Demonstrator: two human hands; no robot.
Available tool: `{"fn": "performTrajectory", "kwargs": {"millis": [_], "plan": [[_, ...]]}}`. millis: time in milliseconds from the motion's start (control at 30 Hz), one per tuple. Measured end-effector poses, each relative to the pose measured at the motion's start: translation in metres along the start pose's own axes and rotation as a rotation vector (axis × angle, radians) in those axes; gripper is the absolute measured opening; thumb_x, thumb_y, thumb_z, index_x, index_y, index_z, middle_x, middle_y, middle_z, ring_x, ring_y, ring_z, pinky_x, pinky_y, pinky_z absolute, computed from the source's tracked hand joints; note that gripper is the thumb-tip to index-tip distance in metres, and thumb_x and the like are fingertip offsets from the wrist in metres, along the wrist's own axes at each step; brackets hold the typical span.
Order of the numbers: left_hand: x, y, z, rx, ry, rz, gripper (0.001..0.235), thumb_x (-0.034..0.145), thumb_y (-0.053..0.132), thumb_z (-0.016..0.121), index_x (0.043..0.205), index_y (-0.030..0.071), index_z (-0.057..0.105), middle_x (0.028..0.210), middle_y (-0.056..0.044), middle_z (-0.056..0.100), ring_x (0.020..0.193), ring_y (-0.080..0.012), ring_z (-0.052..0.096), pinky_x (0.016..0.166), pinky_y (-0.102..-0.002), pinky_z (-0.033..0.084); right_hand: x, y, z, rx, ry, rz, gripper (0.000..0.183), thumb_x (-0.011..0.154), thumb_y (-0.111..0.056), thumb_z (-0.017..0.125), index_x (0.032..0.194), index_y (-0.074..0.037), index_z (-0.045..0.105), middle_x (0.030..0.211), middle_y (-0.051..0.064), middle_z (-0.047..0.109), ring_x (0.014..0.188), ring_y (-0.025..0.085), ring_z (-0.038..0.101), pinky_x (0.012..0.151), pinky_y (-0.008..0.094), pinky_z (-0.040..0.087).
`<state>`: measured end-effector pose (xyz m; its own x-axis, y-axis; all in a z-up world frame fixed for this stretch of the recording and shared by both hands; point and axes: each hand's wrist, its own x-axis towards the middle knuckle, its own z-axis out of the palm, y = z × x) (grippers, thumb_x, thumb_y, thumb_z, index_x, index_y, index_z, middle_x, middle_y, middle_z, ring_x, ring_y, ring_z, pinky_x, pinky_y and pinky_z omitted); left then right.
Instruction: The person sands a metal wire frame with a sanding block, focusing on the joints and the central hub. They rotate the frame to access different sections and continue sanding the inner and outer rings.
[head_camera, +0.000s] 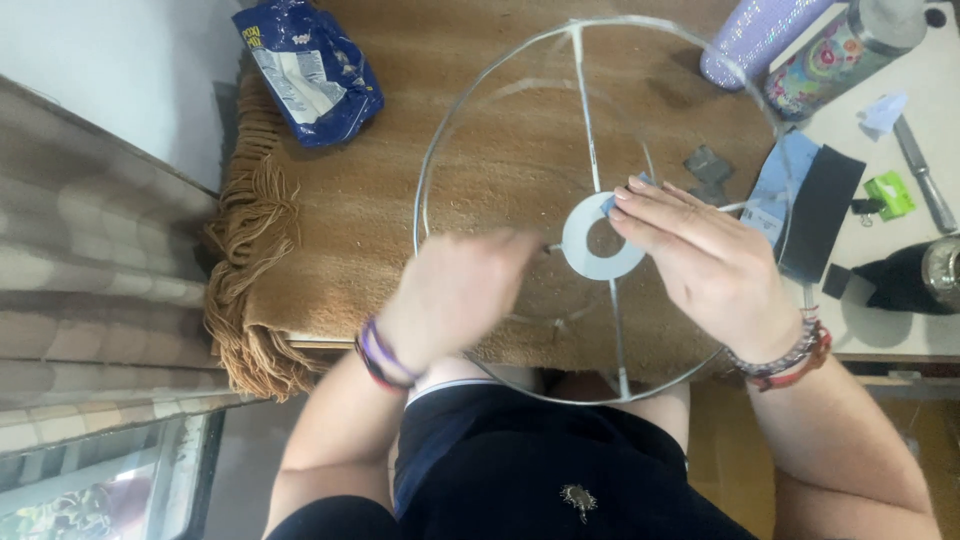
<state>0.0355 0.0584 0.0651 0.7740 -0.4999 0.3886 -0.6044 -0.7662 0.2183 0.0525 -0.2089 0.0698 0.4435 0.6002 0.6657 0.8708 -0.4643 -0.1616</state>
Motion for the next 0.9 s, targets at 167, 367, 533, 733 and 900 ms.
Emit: {"fn": "performTrajectory", "kwargs": {"millis": [167,367,533,733,900], "plan": [[0.047,-0.062,-0.011,-0.305,-0.350,0.150,0.020,0.098,0.017,0.054,0.094,0.013,0.073,0.094,-0.004,0.081,0.087,-0.0327,0.075,0.069,-0.047,0.053,0.024,0.005,-0.021,0.075,0.012,0.051,0.015,0.099,0.015,0.068,0.112,0.012,0.074,0.125,0.025,0.071,0.117,0.037,0.072,0.110,0.037,0.056],[0.061,-0.086,0.045,0.018,-0.173,0.106,0.018,0.099,0.036,0.061,0.089,0.024,0.072,0.080,-0.003,0.076,0.076,-0.0330,0.072,0.065,-0.049,0.053,0.023,0.042,0.007,-0.029,-0.251,-0.097,0.029,0.098,-0.005,0.066,0.126,-0.001,0.070,0.136,0.019,0.067,0.121,0.032,0.070,0.107,0.038,0.058],[0.052,-0.084,0.042,-0.151,-0.223,0.085,0.019,0.101,0.023,0.054,0.102,0.022,0.073,0.081,-0.003,0.075,0.078,-0.0264,0.074,0.074,-0.043,0.055,0.018,0.050,0.020,0.015,-0.414,-0.138,0.033,0.090,-0.003,0.067,0.122,-0.006,0.070,0.131,0.015,0.069,0.124,0.028,0.065,0.113,0.045,0.049],[0.049,-0.085,0.046,-0.164,-0.209,0.121,0.015,0.101,0.021,0.053,0.092,0.021,0.066,0.074,-0.001,0.069,0.072,-0.0290,0.071,0.061,-0.046,0.051,0.013,0.052,0.016,0.062,-0.453,-0.263,0.039,0.093,-0.006,0.064,0.132,-0.001,0.062,0.139,0.019,0.062,0.129,0.032,0.062,0.117,0.049,0.048],[0.048,-0.084,0.048,-0.113,-0.190,0.134,0.011,0.098,0.020,0.056,0.089,0.020,0.062,0.069,-0.001,0.065,0.068,-0.0295,0.068,0.057,-0.046,0.049,0.011,0.065,0.011,-0.030,-0.441,-0.186,0.035,0.099,-0.006,0.062,0.133,-0.004,0.065,0.141,0.015,0.063,0.131,0.028,0.062,0.119,0.046,0.045]]}}
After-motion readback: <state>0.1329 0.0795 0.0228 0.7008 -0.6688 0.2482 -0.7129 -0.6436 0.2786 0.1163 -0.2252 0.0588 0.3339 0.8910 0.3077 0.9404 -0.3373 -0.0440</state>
